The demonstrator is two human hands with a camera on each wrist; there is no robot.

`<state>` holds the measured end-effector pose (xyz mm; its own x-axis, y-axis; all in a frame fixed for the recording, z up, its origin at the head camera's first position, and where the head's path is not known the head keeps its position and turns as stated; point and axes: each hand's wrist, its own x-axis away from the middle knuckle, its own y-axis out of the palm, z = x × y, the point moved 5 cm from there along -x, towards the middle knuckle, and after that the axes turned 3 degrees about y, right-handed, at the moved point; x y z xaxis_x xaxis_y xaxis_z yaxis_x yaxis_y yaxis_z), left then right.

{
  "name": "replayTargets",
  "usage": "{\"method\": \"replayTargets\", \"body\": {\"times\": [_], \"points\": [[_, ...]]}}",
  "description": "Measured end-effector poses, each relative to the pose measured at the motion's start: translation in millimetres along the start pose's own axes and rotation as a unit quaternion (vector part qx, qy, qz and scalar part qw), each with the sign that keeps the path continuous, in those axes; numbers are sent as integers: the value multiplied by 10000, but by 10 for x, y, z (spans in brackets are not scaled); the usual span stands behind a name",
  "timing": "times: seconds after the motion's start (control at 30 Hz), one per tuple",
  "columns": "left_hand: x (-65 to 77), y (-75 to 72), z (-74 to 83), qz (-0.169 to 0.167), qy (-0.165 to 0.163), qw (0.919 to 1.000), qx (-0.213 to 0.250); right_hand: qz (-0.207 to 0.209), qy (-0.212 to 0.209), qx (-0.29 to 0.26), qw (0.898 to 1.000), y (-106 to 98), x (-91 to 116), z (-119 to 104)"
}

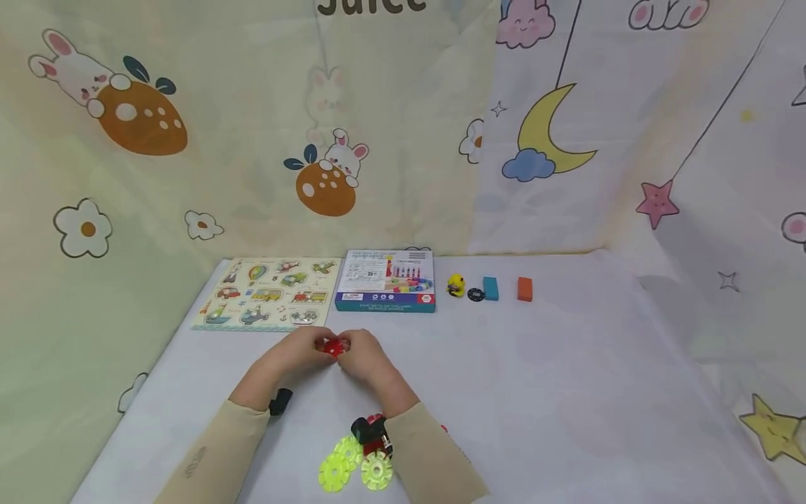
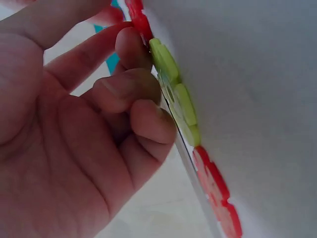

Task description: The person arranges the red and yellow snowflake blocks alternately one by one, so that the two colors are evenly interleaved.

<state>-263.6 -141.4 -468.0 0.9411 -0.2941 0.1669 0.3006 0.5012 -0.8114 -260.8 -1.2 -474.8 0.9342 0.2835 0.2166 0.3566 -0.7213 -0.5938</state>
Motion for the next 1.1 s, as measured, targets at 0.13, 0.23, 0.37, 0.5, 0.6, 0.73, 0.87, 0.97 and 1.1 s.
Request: {"method": "replayTargets", "body": {"times": [0.13,0.23,0.37,0.5,0.6,0.73,0.87,0.97,1.1], "points": [[6,-10,-120,7,-160,9998,137,-18,-6,-421,9991,-208,63,-119],[13,-39,-137,22,-77,9998,173,66,-542,-253,9982,-394,186,-268],[12,-62,-107,1,43,9998,190,-389,-1581,570,9850,-486,457,-437],[-2,-51,-58,-90,176,9997,168,-1549,-1966,1428,9576,-340,760,-426],[-18,-31,-34,-151,187,9996,149,-2373,-1767,2147,9308,-130,942,-319],[-31,-6,-46,-196,21,9996,207,-2780,-1638,3110,8940,124,1064,-206],[-40,29,-79,-227,-45,9993,310,-2672,-1565,3576,8810,249,1073,-145],[-38,49,-94,-252,-53,9990,352,-2660,-1542,3616,8802,273,1077,-137],[-34,62,-112,-298,-91,9990,311,-2731,-1552,3485,8831,288,1083,-147]]}}
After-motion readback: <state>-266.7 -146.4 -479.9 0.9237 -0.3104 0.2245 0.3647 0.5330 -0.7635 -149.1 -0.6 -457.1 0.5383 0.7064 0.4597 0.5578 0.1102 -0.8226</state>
